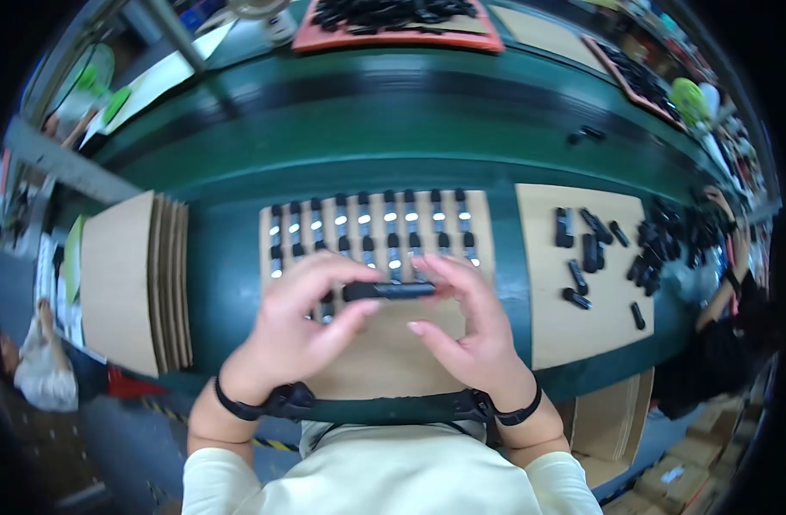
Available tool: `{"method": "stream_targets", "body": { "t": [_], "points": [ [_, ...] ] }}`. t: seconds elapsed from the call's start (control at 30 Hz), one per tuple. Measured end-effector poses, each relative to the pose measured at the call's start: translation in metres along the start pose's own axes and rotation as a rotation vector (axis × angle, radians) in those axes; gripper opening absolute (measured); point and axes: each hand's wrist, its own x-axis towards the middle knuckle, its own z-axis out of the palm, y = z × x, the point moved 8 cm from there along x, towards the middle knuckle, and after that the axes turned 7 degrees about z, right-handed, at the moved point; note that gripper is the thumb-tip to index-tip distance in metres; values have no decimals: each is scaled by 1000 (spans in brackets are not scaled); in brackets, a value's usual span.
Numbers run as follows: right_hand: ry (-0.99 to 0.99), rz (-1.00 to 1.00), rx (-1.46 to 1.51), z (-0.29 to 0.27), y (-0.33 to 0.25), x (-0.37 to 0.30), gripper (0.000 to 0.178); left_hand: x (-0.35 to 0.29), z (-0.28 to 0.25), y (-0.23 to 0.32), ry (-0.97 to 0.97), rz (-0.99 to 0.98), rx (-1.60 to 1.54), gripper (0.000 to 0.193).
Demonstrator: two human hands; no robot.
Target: The person picks up a microphone and a foam cover from the table, fits the cover onto the microphone by hand, and places the assembled unit onto a cardboard sheet.
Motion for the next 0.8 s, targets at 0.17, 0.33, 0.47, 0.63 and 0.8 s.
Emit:
{"method": "stream_targets", "body": {
  "t": [0.17, 0.33, 0.47, 0.63, 0.8],
  "points": [
    [-166, -127, -144, 23, 18, -8, 29, -41, 11, -7, 9, -36, -93, 29],
    [-177, -115, -142, 28, 29, -10, 28, -65, 23, -26, 5, -85, -192, 31],
    [-199, -230, -218, 32, 27, -13, 29, -71, 31, -39, 63, -125, -400, 32],
    [-161, -44, -127, 26, 39, -10, 31, -74, 29, -43, 72, -65, -391, 31],
    [-208, -105, -158, 30, 36, -10, 35, -74, 32, -44, 48, -138, -370, 29]
  ]
}}
